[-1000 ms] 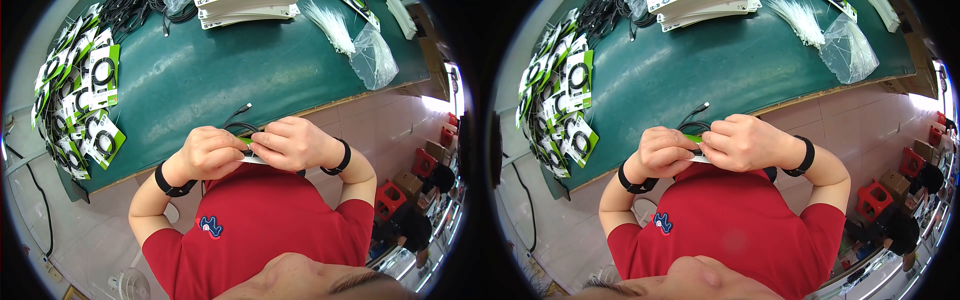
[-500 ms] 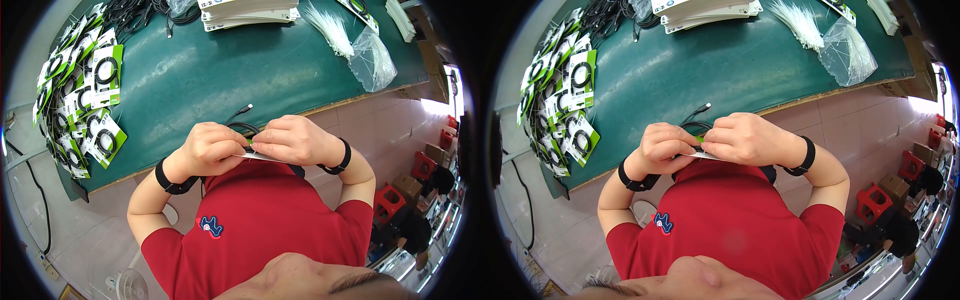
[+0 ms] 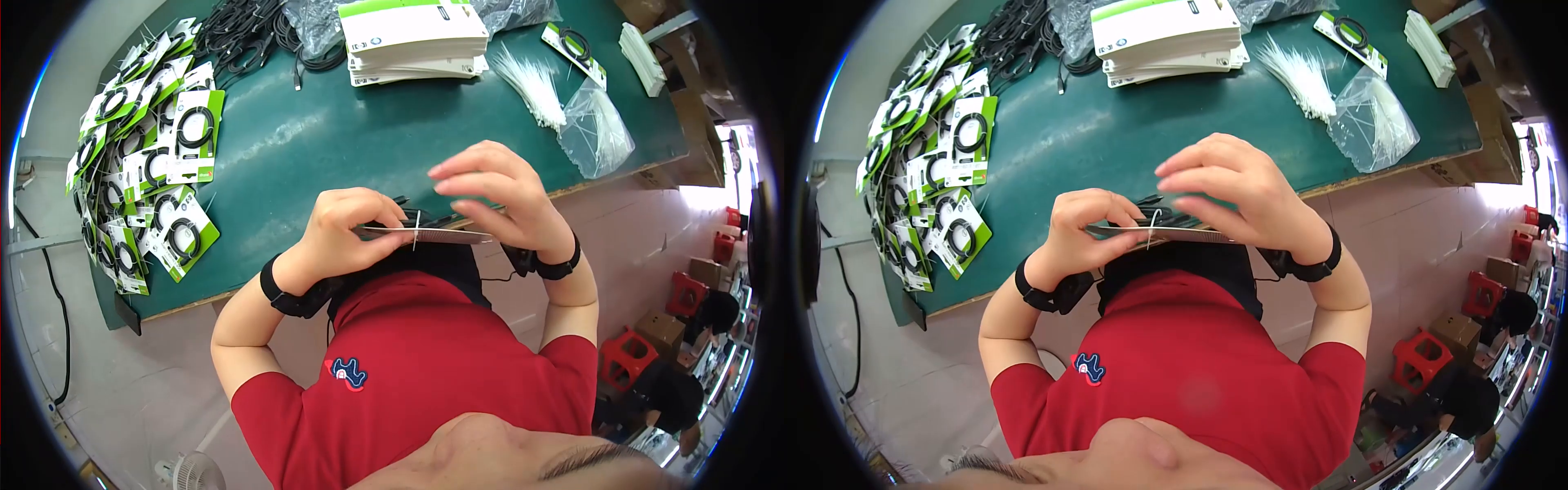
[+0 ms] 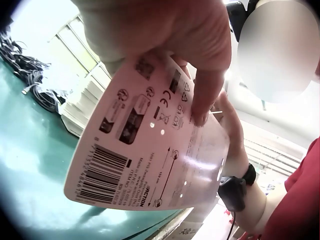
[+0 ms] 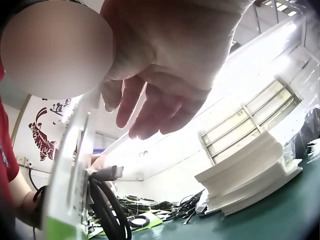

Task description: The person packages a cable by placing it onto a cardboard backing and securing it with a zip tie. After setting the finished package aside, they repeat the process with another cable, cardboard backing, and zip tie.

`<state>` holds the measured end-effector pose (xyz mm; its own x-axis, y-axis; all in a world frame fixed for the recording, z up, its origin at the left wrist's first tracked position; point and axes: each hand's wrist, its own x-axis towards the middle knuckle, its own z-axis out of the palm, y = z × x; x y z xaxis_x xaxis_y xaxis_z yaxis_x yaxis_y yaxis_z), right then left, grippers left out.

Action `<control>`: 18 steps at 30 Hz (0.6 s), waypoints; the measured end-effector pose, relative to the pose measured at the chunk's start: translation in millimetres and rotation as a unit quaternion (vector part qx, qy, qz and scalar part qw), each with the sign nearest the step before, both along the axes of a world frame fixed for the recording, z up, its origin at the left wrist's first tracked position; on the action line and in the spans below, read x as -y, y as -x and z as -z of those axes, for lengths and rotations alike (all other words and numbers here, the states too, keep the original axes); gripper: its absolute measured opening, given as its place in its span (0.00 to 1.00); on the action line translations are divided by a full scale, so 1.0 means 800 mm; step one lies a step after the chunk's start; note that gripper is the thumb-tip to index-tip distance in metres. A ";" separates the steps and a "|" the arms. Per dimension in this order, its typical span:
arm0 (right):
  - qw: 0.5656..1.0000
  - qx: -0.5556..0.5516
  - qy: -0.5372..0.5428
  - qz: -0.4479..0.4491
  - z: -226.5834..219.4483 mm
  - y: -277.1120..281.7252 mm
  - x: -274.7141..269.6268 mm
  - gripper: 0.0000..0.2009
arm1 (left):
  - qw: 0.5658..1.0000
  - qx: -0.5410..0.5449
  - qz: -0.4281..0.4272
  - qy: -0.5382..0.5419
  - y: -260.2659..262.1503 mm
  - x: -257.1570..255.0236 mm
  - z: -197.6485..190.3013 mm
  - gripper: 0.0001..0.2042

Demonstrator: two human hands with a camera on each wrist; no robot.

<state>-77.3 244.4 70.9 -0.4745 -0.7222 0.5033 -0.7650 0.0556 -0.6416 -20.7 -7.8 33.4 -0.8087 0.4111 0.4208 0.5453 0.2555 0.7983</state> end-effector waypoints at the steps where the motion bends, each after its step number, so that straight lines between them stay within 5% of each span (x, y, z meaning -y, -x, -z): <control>1: 0.999 -0.039 0.026 0.021 -0.008 0.002 0.001 0.10 | 1.000 0.003 -0.013 0.004 0.002 0.000 -0.004 0.07; 9: 0.956 -0.284 -0.035 0.069 0.000 -0.018 0.027 0.10 | 0.996 0.036 -0.077 0.014 0.013 0.003 -0.015 0.07; 18: 0.966 -0.260 -0.001 -0.015 0.030 -0.028 0.035 0.11 | 0.992 -0.003 -0.124 -0.007 0.012 0.005 -0.014 0.07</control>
